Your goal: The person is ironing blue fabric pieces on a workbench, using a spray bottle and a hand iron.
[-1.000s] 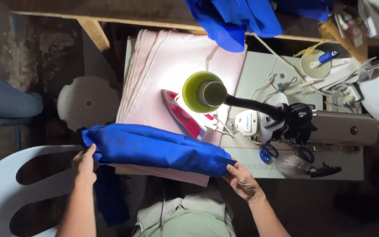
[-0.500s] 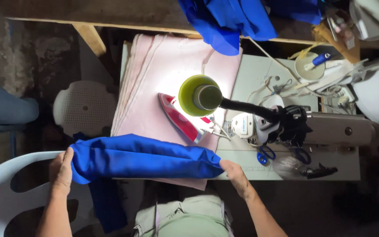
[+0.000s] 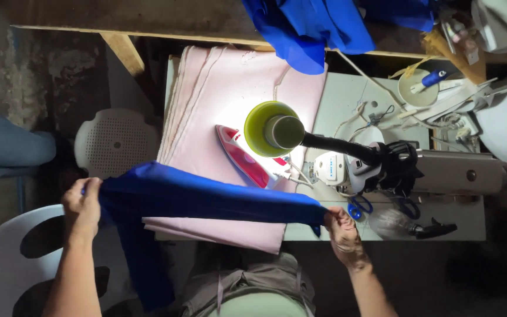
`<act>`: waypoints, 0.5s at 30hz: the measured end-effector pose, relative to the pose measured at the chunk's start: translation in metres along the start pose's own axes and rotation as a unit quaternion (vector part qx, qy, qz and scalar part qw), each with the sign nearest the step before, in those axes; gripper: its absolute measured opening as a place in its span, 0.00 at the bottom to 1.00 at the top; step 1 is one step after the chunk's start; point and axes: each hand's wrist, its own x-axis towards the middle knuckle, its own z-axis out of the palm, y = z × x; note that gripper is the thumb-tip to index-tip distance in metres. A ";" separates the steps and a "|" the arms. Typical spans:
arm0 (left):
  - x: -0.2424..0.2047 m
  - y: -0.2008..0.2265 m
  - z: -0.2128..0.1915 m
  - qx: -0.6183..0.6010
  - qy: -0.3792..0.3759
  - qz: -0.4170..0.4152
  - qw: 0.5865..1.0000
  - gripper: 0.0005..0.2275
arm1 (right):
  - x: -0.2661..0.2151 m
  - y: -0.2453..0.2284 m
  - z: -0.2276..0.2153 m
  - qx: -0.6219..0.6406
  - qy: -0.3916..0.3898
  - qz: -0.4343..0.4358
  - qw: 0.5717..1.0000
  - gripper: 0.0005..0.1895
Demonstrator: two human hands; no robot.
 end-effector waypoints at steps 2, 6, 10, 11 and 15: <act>-0.017 0.001 -0.012 -0.087 0.044 -0.030 0.995 0.08 | -0.011 0.008 -0.010 0.029 -0.028 -0.013 0.999 0.04; -0.025 0.012 -0.010 0.047 -0.125 -0.049 0.990 0.13 | -0.003 -0.001 0.006 0.044 -0.095 0.221 0.970 0.19; -0.047 0.094 0.000 0.212 -0.187 -0.061 0.957 0.26 | -0.013 -0.044 0.046 -0.064 -0.129 0.318 0.937 0.20; -0.047 0.082 0.010 0.211 -0.185 -0.062 0.958 0.26 | -0.015 -0.040 0.043 -0.067 -0.131 0.316 0.937 0.20; -0.045 0.059 0.019 0.269 -0.238 0.017 0.933 0.17 | -0.008 -0.021 0.035 0.003 0.000 0.213 0.977 0.09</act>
